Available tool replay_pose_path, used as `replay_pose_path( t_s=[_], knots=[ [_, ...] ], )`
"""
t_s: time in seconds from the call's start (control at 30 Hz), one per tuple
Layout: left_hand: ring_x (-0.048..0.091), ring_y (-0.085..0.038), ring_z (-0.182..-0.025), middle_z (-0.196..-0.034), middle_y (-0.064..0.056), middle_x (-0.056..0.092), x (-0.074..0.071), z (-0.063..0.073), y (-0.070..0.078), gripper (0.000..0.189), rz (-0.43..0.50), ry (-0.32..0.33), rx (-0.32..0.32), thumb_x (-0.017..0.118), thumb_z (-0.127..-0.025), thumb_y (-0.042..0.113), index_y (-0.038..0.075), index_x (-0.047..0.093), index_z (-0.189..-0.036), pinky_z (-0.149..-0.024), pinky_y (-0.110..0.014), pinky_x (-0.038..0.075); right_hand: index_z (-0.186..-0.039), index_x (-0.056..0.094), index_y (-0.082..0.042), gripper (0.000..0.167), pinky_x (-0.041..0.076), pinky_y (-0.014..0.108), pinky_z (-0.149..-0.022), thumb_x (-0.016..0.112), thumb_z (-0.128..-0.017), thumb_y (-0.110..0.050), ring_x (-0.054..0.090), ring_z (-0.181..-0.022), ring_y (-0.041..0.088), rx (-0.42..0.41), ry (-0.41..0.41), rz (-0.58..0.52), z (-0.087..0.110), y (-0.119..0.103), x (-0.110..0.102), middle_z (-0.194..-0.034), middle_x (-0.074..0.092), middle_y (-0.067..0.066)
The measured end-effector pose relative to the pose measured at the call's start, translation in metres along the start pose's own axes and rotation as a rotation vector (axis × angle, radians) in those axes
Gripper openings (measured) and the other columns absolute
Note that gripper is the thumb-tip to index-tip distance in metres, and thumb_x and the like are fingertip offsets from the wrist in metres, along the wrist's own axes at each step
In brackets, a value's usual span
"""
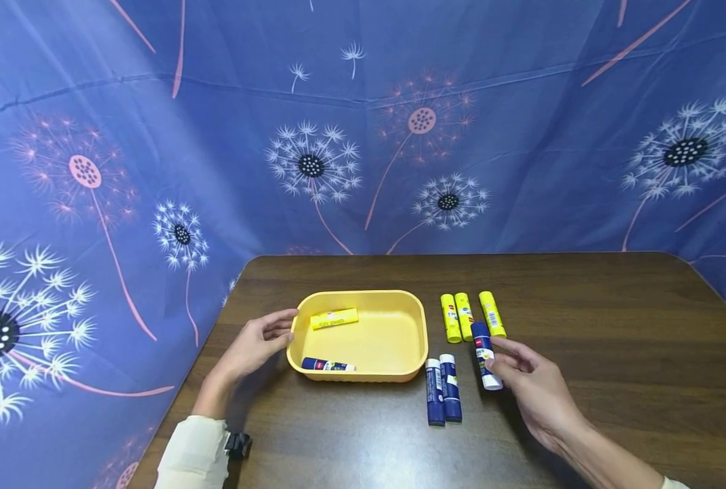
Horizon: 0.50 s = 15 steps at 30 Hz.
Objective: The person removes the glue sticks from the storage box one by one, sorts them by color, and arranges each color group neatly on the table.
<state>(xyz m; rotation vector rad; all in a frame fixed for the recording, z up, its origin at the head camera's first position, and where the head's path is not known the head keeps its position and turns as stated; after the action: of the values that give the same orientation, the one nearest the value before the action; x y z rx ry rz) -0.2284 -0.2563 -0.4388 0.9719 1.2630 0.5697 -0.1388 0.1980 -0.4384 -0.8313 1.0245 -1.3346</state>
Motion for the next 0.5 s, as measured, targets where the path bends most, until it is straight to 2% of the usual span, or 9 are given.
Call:
replay_pose_path(
  t_s=[0.23, 0.37, 0.5],
  knots=[
    [0.067, -0.039, -0.124, -0.134, -0.027, 0.066, -0.001, -0.001, -0.002, 0.05, -0.003, -0.001, 0.0, 0.065, -0.099, 0.005, -0.001, 0.053, -0.147, -0.103, -0.035, 0.058, -0.152, 0.045, -0.001, 0.06, 0.051, 0.018, -0.074, 0.066, -0.096, -0.007, 0.058, -0.089, 0.005, 0.047, 0.063, 0.079, 0.005, 0.023, -0.001, -0.102, 0.066, -0.004],
    [0.067, -0.039, -0.124, -0.134, -0.026, 0.067, -0.001, -0.001, -0.003, 0.05, -0.001, 0.0, -0.003, 0.065, -0.099, 0.005, 0.0, 0.054, -0.147, -0.102, -0.034, 0.058, -0.148, 0.05, 0.003, 0.058, 0.05, 0.02, -0.068, 0.067, -0.093, -0.004, 0.059, -0.084, 0.005, 0.022, 0.093, 0.148, 0.003, 0.031, 0.003, -0.101, 0.069, 0.0],
    [0.067, -0.038, -0.124, -0.134, -0.026, 0.067, -0.001, -0.002, -0.004, 0.05, 0.001, -0.007, 0.003, 0.065, -0.099, 0.006, 0.0, 0.053, -0.148, -0.103, -0.035, 0.058, -0.144, 0.054, 0.004, 0.055, 0.052, 0.018, -0.067, 0.068, -0.092, -0.003, 0.059, -0.082, 0.003, -0.025, 0.121, 0.195, 0.001, 0.033, 0.007, -0.1, 0.069, 0.001]
  ],
)
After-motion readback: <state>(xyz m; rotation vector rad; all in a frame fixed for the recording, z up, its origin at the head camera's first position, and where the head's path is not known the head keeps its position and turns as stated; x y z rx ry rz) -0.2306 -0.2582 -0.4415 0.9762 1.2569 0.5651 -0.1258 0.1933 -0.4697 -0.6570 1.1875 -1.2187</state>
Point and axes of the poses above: each hand's wrist, its own z-axis away from the middle knuckle, its own x-axis out of the palm, y = z × x, the point moved 3 cm from there along -z, towards the middle knuckle
